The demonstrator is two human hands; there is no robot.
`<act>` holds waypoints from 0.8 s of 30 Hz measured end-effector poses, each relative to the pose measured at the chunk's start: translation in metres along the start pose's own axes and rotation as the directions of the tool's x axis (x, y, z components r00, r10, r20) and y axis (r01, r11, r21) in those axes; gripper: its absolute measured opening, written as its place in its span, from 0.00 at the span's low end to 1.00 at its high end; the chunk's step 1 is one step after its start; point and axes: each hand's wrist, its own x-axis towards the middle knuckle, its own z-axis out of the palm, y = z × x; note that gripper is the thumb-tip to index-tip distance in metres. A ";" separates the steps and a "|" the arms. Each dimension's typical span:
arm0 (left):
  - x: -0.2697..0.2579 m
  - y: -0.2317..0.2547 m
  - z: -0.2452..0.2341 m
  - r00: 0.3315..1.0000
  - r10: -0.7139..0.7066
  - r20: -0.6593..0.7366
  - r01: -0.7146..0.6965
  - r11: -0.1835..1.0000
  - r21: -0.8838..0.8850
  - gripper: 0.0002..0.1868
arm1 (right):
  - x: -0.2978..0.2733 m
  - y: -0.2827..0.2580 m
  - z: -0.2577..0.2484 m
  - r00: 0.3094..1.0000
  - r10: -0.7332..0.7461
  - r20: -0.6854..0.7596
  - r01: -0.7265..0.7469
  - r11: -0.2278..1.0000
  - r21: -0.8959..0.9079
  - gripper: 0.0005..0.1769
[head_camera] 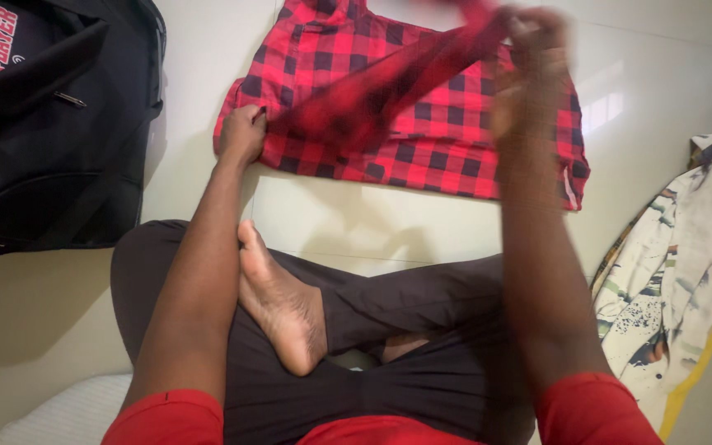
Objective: The person smooths out a red and black checkered shirt on the floor, fastens several buttons along the front, and begins folding the sleeves and the body of the garment.
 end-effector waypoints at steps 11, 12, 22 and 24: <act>0.018 -0.044 0.011 0.990 0.115 0.086 -0.118 0.992 0.042 0.20 | -0.046 -0.009 -0.303 0.919 0.120 -0.376 -0.391 0.408 -0.825 0.05; 0.018 -0.046 0.011 0.989 0.089 0.114 -0.091 0.996 0.019 0.21 | -0.045 -0.010 -0.329 0.900 0.159 -0.406 -0.436 0.312 -0.844 0.06; 0.008 0.005 -0.037 0.843 -0.383 0.377 0.424 0.905 -0.028 0.24 | 0.002 -0.015 -0.339 0.927 0.301 -0.225 -0.228 -0.027 -0.973 0.20; 0.013 0.016 -0.047 0.819 -0.375 0.435 0.374 0.923 0.090 0.25 | 0.002 -0.017 -0.333 0.720 0.543 -0.432 -0.489 -0.045 -0.871 0.10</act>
